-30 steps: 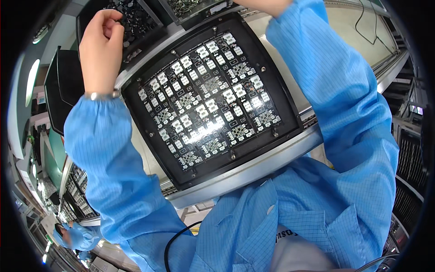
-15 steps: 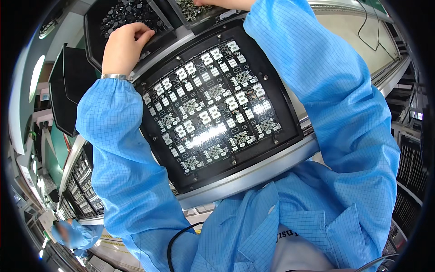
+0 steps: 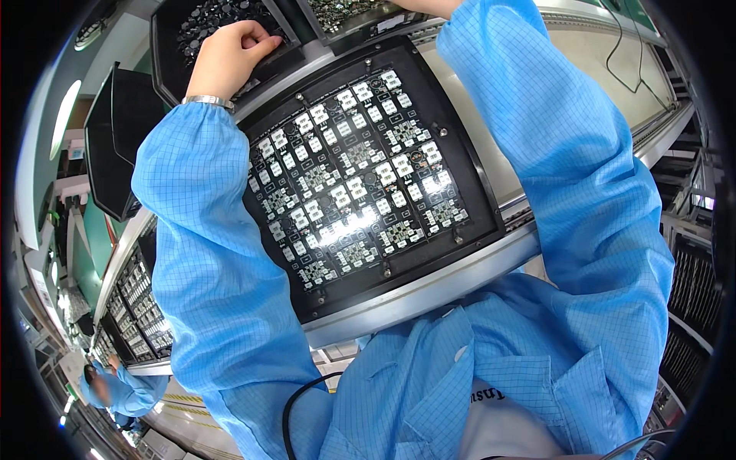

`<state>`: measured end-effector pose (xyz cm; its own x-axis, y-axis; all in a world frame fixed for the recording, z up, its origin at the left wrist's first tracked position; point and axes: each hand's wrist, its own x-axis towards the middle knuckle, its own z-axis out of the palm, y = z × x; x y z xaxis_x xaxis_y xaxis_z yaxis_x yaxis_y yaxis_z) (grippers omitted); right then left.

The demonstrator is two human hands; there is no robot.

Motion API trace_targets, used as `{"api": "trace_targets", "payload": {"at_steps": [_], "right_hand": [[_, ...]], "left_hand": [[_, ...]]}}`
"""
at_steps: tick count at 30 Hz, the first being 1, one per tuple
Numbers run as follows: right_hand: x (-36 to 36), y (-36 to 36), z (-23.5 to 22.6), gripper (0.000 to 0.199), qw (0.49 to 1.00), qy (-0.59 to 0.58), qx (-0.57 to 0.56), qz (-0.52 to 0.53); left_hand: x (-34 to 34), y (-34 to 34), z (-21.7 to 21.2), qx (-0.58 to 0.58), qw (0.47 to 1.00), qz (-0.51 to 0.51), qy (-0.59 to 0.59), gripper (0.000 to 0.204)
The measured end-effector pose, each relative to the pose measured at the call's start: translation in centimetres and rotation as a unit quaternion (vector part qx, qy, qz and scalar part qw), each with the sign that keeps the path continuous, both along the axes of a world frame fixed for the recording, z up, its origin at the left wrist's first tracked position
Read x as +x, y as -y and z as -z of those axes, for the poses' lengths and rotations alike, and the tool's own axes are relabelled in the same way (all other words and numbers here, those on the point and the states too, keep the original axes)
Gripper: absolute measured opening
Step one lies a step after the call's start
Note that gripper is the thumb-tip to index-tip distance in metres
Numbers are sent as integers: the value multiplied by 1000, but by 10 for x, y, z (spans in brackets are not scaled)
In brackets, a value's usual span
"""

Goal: The recorder is manually assembling small electronic components into a tray on a production line.

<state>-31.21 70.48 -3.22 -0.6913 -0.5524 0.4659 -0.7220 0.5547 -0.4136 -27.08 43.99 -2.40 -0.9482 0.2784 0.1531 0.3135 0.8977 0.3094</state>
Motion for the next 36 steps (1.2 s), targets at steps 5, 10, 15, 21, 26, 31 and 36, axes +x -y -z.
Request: {"api": "trace_targets", "payload": {"at_steps": [5, 10, 15, 21, 26, 31, 36], "right_hand": [[38, 4, -9, 14, 995, 26, -94, -9], [80, -4, 28, 7, 960, 231, -125, -96], [84, -12, 57, 8, 992, 96, -34, -78], [87, -3, 68, 7, 994, 69, -44, -69], [88, -5, 69, 7, 995, 81, -34, -57], [84, 0, 69, 12, 996, 47, -14, -78], [80, 0, 49, 21, 989, 120, 18, -87]], "left_hand": [[5, 7, -2, 21, 1000, -11, -11, 18], [6, 23, -8, 199, 980, -3, 26, 12], [39, -6, -22, 351, 935, -13, 45, 14], [79, -20, -23, 360, 925, 33, 117, 21], [81, -33, -12, 357, 917, 49, 173, 20], [81, -42, -7, 467, 837, 26, 284, 22], [82, -47, 2, 464, 840, 6, 281, 20]]}}
